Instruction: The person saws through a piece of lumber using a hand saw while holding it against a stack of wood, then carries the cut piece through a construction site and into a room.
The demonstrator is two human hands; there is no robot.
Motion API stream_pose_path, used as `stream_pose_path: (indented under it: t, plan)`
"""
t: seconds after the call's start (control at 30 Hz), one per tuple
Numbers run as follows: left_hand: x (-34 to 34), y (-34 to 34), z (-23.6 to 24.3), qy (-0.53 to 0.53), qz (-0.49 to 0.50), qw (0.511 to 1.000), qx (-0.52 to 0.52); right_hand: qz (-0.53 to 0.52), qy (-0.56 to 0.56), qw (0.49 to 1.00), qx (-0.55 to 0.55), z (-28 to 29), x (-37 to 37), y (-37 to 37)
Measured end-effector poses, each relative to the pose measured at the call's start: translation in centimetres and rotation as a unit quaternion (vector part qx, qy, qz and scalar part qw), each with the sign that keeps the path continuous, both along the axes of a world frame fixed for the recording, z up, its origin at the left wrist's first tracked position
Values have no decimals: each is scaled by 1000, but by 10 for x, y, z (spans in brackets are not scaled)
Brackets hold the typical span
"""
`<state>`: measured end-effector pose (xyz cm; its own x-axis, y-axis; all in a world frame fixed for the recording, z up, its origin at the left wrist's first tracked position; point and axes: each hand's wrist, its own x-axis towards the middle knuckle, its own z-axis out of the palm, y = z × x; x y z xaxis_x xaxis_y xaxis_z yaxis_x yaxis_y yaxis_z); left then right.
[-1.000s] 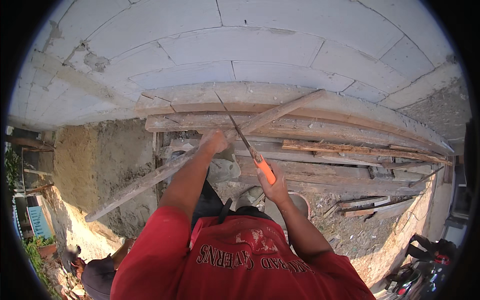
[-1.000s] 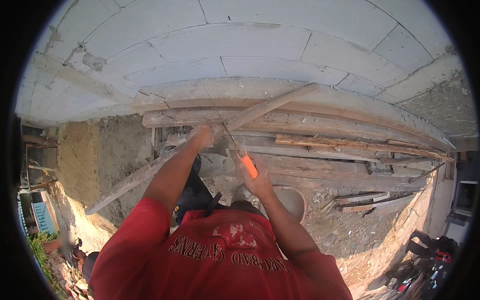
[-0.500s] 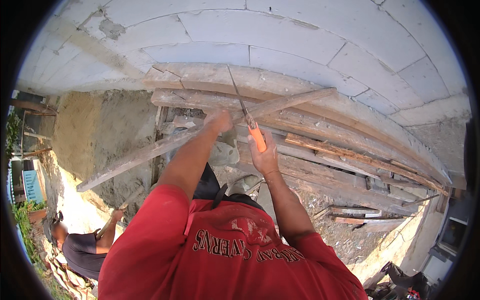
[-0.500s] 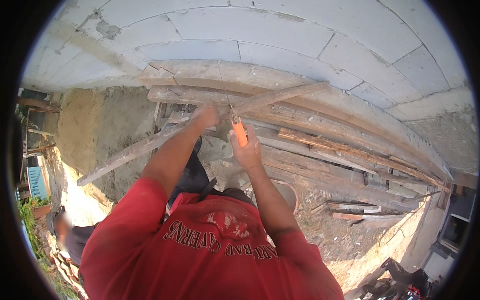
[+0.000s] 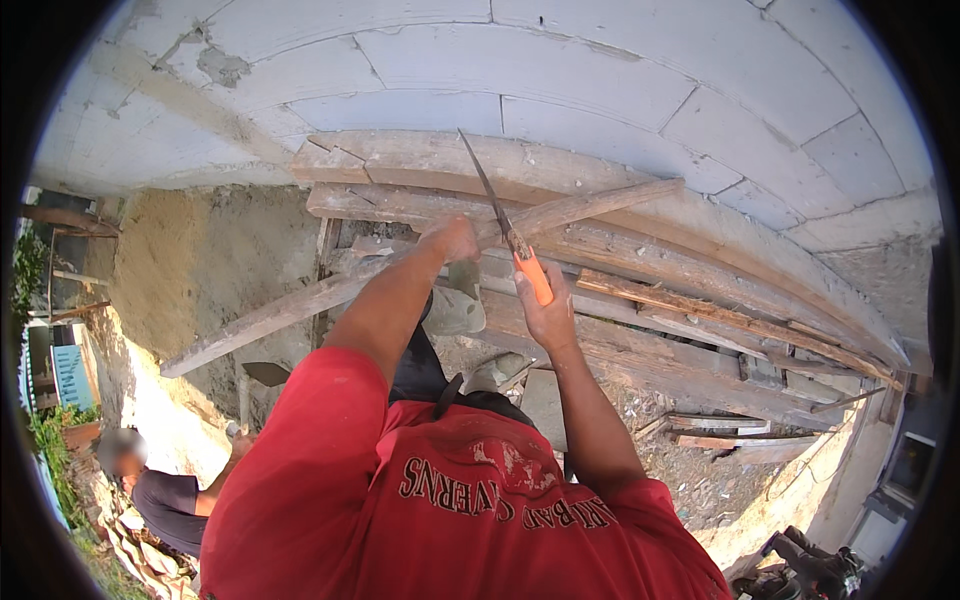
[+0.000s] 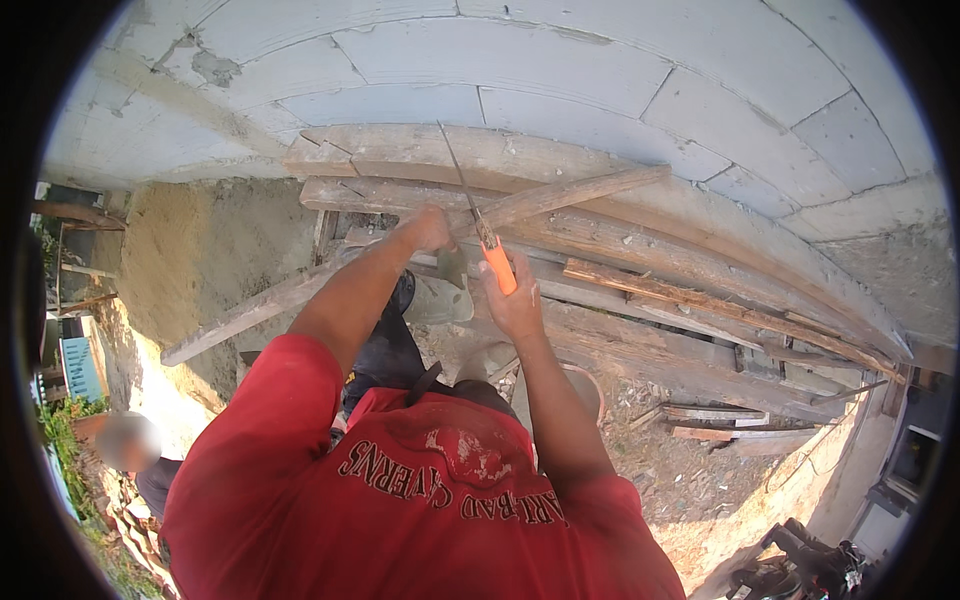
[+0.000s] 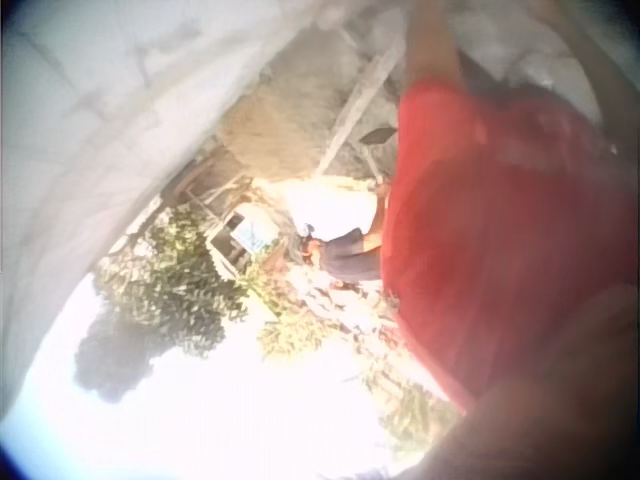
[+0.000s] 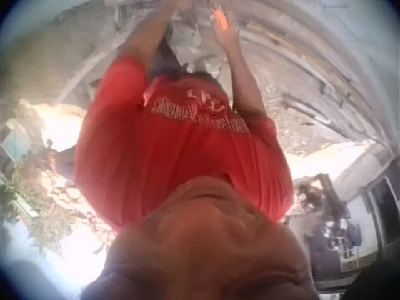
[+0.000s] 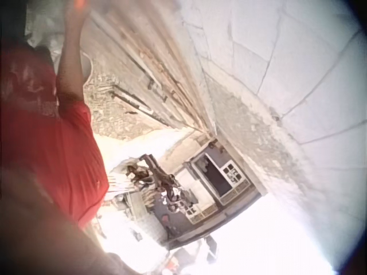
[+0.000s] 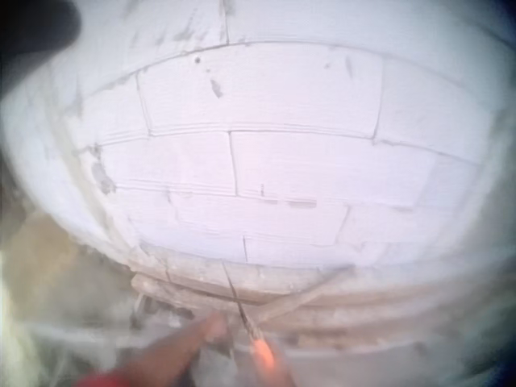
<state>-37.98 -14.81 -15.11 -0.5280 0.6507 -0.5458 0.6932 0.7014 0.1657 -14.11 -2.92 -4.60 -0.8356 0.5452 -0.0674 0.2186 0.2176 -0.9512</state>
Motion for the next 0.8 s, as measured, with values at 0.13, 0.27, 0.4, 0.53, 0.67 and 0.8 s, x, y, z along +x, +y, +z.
stream_pose_path:
  t: [0.13,0.27,0.4,0.53,0.67,0.8]
  plan:
    - [-23,-2,14,-88,37,995,24,4,-42,995,-93,19,133,-11]
    - [-7,-13,23,-73,51,996,28,57,-31,990,-128,40,164,-10]
    - [-41,7,7,-16,-93,995,-32,275,-98,954,61,44,92,-16]
    - [-11,2,20,-38,17,999,13,-74,11,994,-79,38,173,-29]
    - [22,37,78,1,94,995,-16,-41,-73,989,-120,52,191,13]
    - [60,7,32,169,60,982,64,-47,-54,997,-31,104,175,7]
